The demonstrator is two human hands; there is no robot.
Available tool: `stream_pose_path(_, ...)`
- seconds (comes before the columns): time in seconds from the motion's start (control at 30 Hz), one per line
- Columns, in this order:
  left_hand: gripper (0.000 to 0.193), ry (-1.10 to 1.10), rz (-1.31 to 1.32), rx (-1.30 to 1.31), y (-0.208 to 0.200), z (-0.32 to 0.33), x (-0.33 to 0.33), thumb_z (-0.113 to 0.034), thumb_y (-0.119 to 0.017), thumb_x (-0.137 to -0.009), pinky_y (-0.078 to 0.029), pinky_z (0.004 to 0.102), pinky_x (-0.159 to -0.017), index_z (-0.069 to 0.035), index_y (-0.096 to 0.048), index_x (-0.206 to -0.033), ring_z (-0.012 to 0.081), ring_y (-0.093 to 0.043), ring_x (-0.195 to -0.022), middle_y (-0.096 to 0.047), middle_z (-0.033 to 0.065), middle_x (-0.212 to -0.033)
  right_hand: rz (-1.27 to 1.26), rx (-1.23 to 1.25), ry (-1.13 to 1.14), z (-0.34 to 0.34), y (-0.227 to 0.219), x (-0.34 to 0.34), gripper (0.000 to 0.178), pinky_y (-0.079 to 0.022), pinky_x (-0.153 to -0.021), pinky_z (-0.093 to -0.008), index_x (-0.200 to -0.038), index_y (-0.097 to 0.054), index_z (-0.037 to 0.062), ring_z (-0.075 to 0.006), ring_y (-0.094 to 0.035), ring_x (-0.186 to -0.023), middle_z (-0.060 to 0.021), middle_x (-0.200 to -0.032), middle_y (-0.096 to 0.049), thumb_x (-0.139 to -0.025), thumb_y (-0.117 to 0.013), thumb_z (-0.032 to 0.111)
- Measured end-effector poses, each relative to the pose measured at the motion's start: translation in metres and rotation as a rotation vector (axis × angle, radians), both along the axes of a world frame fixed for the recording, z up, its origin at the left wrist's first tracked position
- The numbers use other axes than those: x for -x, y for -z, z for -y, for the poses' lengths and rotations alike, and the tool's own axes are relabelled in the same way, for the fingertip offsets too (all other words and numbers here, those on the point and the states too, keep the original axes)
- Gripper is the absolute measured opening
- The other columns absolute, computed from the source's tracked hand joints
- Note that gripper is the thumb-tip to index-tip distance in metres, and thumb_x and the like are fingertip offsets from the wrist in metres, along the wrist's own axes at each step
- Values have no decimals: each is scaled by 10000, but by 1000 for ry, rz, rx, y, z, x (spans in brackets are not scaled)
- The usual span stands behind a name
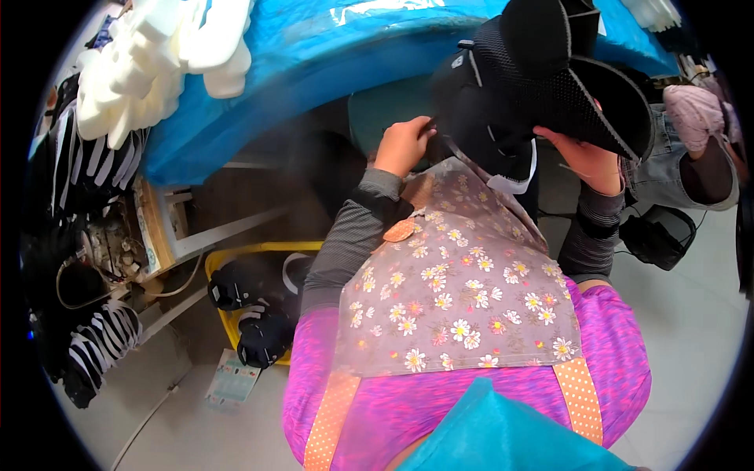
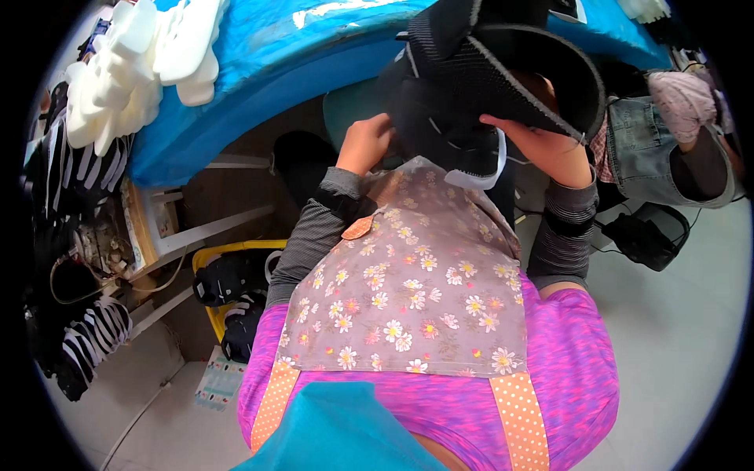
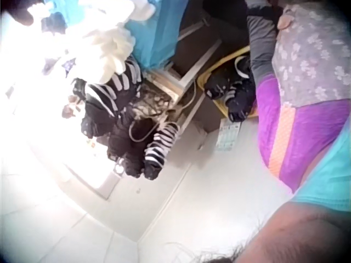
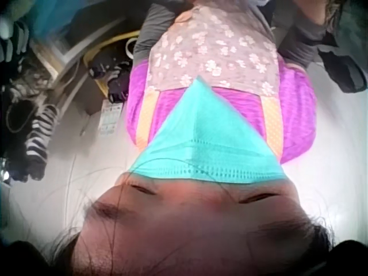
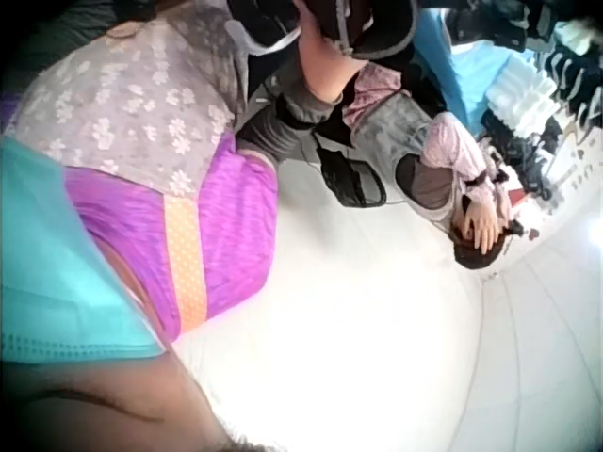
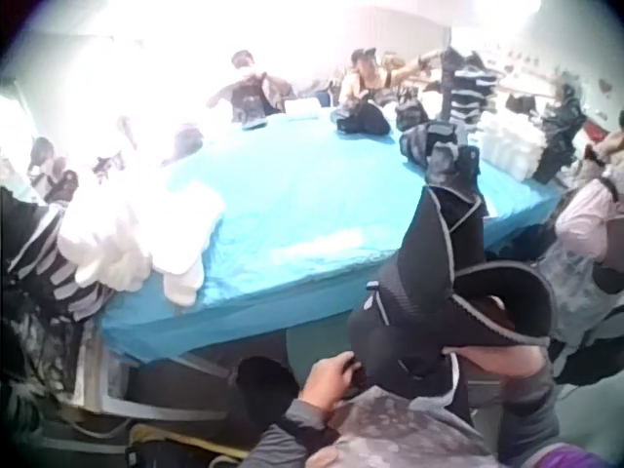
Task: The person handles a black shoe upper, places foam padding inside it, and puts the assembled component into a yellow basket.
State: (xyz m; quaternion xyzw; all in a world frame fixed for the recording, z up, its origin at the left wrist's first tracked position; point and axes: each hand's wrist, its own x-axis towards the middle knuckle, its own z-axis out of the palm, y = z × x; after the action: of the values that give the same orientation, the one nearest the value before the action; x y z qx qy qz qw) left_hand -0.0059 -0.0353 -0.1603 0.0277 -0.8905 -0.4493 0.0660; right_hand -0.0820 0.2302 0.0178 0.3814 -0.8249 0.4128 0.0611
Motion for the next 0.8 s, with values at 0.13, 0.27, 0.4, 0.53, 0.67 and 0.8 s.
stream_pose_path(0.13,174,-54,-51,3,14,3,-1,-202,-664,-884,-509,486,-698,-77,-686,-1002,410,-650,-801,-678,205,-832,-66,-119,-12,-2,0,-3,518,-520,-874,-311,-1186,-608,-27,-212,-623,-1048,-116,-1174,-624,-745,-855,84)
stream_pose_path(0.27,186,-72,-62,-5,17,2,1,-213,-662,-884,-512,479,-709,-67,-681,-997,416,-644,-830,-678,206,-865,30,-62,-7,-11,-1,-14,519,-516,-863,-301,-1170,-614,-37,-187,-632,-1021,-100,-1155,-630,-738,-866,99)
stream_pose_path(0.4,188,-96,-24,-31,23,6,-4,-205,-664,-884,-510,466,-725,-62,-681,-1005,419,-639,-867,-680,205,-900,-216,-135,-72,-23,11,-14,520,-518,-860,-302,-1176,-610,-36,-172,-633,-1017,-93,-1140,-636,-740,-864,90)
stream_pose_path(0.53,142,-113,21,-19,23,3,-6,-157,-664,-885,-516,419,-711,-60,-679,-988,385,-662,-837,-691,181,-876,45,100,26,-36,21,-18,487,-517,-843,-292,-1150,-607,-42,-166,-638,-987,-104,-1115,-640,-746,-855,72)
stream_pose_path(0.67,133,-140,41,-22,15,-3,-1,-126,-649,-896,-517,383,-710,-41,-666,-997,356,-681,-819,-696,172,-857,192,118,103,-57,38,-5,498,-520,-816,-297,-1152,-601,-35,-164,-637,-971,-90,-1098,-646,-740,-860,72)
stream_pose_path(0.8,138,-200,97,-50,10,-7,-6,-117,-645,-903,-515,367,-710,-33,-662,-1011,331,-690,-804,-694,175,-842,-290,-53,105,-71,37,-4,387,-526,-796,-295,-1079,-672,7,-191,-660,-924,-85,-1055,-675,-759,-853,128)
